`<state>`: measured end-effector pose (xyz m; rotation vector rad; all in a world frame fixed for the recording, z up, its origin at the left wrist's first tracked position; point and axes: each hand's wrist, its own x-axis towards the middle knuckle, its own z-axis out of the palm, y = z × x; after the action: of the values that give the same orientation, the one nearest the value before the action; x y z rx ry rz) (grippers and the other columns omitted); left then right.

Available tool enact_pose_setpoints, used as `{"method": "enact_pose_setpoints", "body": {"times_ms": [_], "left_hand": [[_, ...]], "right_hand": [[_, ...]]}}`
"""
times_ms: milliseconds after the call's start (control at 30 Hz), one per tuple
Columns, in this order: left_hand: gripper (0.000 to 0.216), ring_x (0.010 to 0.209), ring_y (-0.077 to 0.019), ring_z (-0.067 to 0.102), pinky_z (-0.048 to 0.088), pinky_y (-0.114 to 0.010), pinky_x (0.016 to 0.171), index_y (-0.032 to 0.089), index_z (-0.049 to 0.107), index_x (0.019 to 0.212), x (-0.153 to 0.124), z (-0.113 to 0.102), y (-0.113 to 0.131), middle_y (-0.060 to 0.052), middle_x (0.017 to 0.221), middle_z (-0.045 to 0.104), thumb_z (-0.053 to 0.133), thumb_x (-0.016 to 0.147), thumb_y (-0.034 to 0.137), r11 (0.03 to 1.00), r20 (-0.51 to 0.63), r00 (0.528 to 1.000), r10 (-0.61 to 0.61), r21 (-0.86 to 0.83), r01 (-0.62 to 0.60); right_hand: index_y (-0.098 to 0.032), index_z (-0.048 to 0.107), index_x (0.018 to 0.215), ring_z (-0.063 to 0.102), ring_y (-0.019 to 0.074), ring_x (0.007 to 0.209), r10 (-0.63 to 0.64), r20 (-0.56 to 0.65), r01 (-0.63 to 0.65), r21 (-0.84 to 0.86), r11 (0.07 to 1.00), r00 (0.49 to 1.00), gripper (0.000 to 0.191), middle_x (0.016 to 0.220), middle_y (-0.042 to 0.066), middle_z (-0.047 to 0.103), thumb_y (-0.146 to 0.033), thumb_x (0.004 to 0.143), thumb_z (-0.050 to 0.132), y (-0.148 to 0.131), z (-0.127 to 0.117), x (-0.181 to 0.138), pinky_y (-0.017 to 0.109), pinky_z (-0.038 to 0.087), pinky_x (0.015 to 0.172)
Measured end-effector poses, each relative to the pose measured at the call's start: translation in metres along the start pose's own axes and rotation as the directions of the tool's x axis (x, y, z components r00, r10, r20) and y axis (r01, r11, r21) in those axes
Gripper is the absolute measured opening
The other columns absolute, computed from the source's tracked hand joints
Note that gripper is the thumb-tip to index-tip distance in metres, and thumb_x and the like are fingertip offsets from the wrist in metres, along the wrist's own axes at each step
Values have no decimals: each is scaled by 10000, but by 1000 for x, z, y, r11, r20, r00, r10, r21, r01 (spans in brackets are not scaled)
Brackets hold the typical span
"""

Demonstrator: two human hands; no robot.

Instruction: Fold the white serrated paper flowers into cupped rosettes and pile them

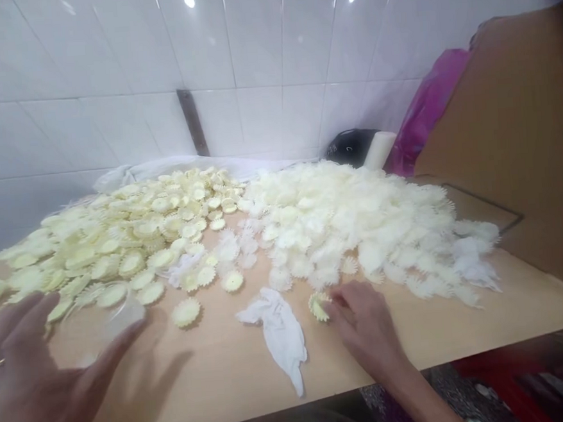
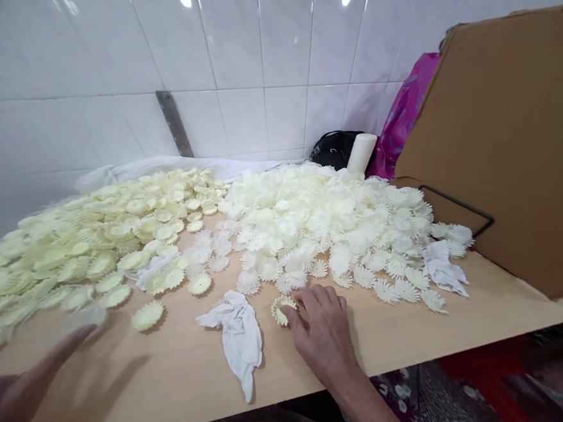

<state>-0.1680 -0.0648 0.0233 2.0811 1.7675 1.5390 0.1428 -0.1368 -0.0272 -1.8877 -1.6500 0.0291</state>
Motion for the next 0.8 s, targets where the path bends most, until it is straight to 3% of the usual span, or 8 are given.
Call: {"method": "enact_pose_setpoints", "body": {"times_ms": [67,133,267,367,500,600,667,800], "left_hand": [[394,1184,-354,338,461,-491,597,324,490,1054,-3,3,18,4,1144,500,519,704,502,981,-15,988,154,120,-151],[354,1093,-316,449,470,-513,719,307,522,1010,-8,12,38,-24,1075,547,539,703,481,956,151,949,278,58,-289],[236,1010,-234,505,461,-361,772,228,565,949,-18,47,81,-50,978,599,517,762,364,916,502,766,401,-212,-340],[292,875,-196,543,449,-317,712,196,548,1001,-18,79,110,-76,981,587,448,796,378,925,672,645,364,-340,-169],[340,714,-159,527,424,-271,607,172,545,945,-6,117,134,-49,810,580,466,760,446,876,748,628,215,-432,215],[263,581,-108,459,398,-241,571,151,523,671,7,139,140,11,590,474,483,753,398,710,723,673,158,-556,431],[251,546,-87,432,388,-230,563,152,475,599,15,151,138,33,555,416,527,728,362,568,700,705,114,-628,532],[232,465,-59,422,345,-207,494,149,444,615,27,168,129,36,565,423,583,687,321,191,795,602,71,-603,774]], "right_hand": [[-186,538,772,467,212,754,-1,10,1,-20,1000,1000,125,754,48,552,-296,798,486,-2,2,0,329,331,661],[-187,524,737,459,199,728,-1,-11,1,-14,1000,1000,105,735,39,545,-258,798,474,-2,5,-1,317,325,645],[-187,469,657,449,175,679,24,-85,-17,76,997,996,147,676,18,527,-210,800,447,1,7,0,305,317,633],[-189,458,663,463,171,675,78,-144,-50,189,981,986,153,664,12,525,-237,806,439,-2,1,9,306,331,643],[-191,470,692,479,173,690,134,-222,-51,344,938,966,142,687,15,533,-287,796,453,-15,-14,36,307,352,660],[-190,483,719,476,158,674,179,-159,-59,566,822,971,131,693,9,530,-310,771,490,-24,-22,64,291,367,648],[-186,486,707,457,132,635,181,-56,-76,757,649,982,140,664,-8,507,-314,735,535,-28,-22,84,263,372,616],[-187,486,716,411,93,561,119,118,-150,938,312,986,178,598,-48,434,-317,667,599,-30,-14,118,223,367,563]]}}
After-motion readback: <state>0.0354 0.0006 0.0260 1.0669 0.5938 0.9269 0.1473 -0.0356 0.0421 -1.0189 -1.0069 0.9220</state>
